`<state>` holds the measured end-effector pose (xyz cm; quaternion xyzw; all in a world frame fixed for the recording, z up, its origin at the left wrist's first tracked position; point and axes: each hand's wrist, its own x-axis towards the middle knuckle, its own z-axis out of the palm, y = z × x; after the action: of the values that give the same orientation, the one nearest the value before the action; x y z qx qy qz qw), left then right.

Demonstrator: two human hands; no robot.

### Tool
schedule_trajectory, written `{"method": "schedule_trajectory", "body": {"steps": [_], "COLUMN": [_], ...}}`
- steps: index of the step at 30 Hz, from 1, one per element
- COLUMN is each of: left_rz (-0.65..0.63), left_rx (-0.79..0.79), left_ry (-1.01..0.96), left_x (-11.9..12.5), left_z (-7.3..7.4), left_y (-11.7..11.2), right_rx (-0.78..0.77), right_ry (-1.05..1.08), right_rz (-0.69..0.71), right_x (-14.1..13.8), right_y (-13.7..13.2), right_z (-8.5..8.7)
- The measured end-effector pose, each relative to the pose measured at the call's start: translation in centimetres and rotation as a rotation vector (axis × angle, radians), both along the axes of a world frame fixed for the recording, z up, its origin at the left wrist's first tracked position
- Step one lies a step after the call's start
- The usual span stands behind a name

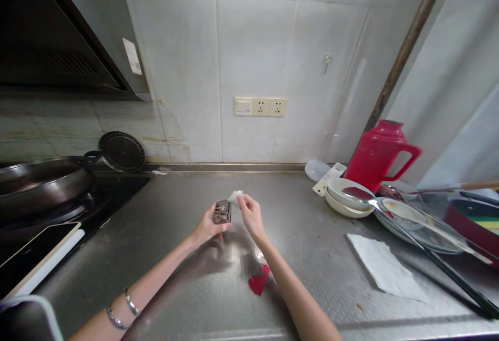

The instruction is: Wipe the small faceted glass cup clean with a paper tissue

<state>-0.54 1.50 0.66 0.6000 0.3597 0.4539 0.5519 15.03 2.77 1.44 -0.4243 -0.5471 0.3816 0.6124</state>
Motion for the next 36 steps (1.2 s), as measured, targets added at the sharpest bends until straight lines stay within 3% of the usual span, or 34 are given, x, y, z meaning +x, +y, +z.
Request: {"method": "schedule_trajectory", "body": {"steps": [4, 8, 16, 22, 24, 30, 36], "left_rz": [-0.034, -0.007, 0.006, 0.117, 0.128, 0.201, 0.191], "left_rx": [0.025, 0.03, 0.019, 0.404, 0.468, 0.455, 0.394], "left_ry": [-0.003, -0.007, 0.027, 0.252, 0.314, 0.303, 0.282], "left_x": [0.2, 0.1, 0.2, -1.1, -1.3, -0.9, -0.6], "left_z": [0.0, -0.3, -0.9, -1.0, -1.1, -1.5, -0.5], "left_y": [-0.3, 0.1, 0.3, 0.4, 0.4, 0.9, 0.0], "right_rx": [-0.124, -0.117, -0.127, -0.284, -0.321, -0.354, -0.394], "right_ry": [0.074, 0.093, 0.047, 0.111, 0.108, 0.106, 0.13], "right_rz": [0.311, 0.454, 0.399, 0.364, 0.38, 0.419, 0.348], "right_x": [-0.9, -1.0, -0.8, -0.5, -0.5, -0.7, -0.6], "right_y": [-1.2, -1.9, -1.7, -1.3, -1.2, -1.3, -0.6], "right_z": [0.6, 0.9, 1.2, 0.9, 0.7, 0.4, -0.1]}}
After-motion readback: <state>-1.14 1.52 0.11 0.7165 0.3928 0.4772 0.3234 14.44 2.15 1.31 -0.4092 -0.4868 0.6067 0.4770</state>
